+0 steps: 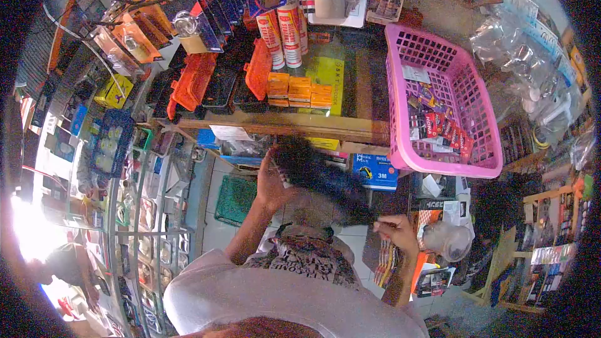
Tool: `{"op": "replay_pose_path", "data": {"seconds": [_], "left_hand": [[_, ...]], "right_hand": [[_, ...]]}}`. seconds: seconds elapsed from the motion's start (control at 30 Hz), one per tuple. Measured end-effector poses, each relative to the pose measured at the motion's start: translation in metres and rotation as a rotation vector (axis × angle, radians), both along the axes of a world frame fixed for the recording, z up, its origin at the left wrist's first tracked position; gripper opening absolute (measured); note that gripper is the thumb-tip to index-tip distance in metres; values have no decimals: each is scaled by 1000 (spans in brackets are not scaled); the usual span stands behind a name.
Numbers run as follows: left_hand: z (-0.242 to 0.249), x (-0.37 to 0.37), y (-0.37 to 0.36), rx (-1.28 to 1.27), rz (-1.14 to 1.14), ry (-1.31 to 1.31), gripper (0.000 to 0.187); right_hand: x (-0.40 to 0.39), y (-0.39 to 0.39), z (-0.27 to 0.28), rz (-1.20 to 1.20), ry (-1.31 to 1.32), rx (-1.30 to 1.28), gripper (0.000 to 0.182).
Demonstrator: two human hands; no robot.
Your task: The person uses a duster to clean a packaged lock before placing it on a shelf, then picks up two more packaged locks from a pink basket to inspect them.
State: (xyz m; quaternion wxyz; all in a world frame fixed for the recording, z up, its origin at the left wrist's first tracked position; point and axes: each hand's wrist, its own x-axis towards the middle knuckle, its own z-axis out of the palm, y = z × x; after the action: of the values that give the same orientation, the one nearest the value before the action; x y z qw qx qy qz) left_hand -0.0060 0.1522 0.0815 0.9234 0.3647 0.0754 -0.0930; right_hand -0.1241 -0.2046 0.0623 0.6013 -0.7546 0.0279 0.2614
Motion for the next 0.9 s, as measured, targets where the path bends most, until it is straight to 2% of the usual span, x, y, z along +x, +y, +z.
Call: {"op": "replay_pose_path", "data": {"seconds": [0.1, 0.13, 0.17, 0.2, 0.27, 0.37, 0.43, 0.47, 0.53, 0.63, 0.7, 0.77, 0.83, 0.9], "left_hand": [[-8, 12, 13, -502, -230, 58, 51], [-9, 4, 7, -389, -154, -37, 53], [28, -4, 1, -208, -9, 163, 57], [26, -7, 6, -283, -102, 81, 55], [21, -6, 8, -29, -169, 10, 60], [7, 2, 8, -388, -203, -158, 56], [6, -2, 4, -283, 9, 84, 57], [0, 11, 7, -681, -230, -4, 57], [-9, 7, 8, -655, -304, -206, 58], [2, -10, 11, -274, -277, 52, 52], [-29, -9, -2, -584, -437, 193, 59], [-83, -20, -9, 178, -455, -278, 62], [-82, -17, -9, 217, -447, -322, 64], [-27, -8, -4, -473, -437, 72, 65]], "right_hand": [[-7, 10, 11, -137, 63, 71, 14], [-6, 12, 9, -149, 20, 41, 14], [-6, 13, 6, -161, -22, 10, 15], [-7, 13, 4, -172, -63, -23, 16], [-11, 11, 4, -119, -72, 35, 17], [-11, 21, 9, -169, -73, 38, 18], [-11, 25, 15, -162, -67, 10, 17], [-10, 24, 19, -119, -67, -8, 17], [-12, 22, 17, -119, -102, -16, 16], [-13, 22, 9, -176, -163, -23, 15], [-2, 31, 22, -125, -141, -80, 16], [2, 34, 24, -106, -141, -55, 14], [5, 31, 18, -100, -189, -36, 11], [2, 25, 20, -148, -169, -4, 8]]}}
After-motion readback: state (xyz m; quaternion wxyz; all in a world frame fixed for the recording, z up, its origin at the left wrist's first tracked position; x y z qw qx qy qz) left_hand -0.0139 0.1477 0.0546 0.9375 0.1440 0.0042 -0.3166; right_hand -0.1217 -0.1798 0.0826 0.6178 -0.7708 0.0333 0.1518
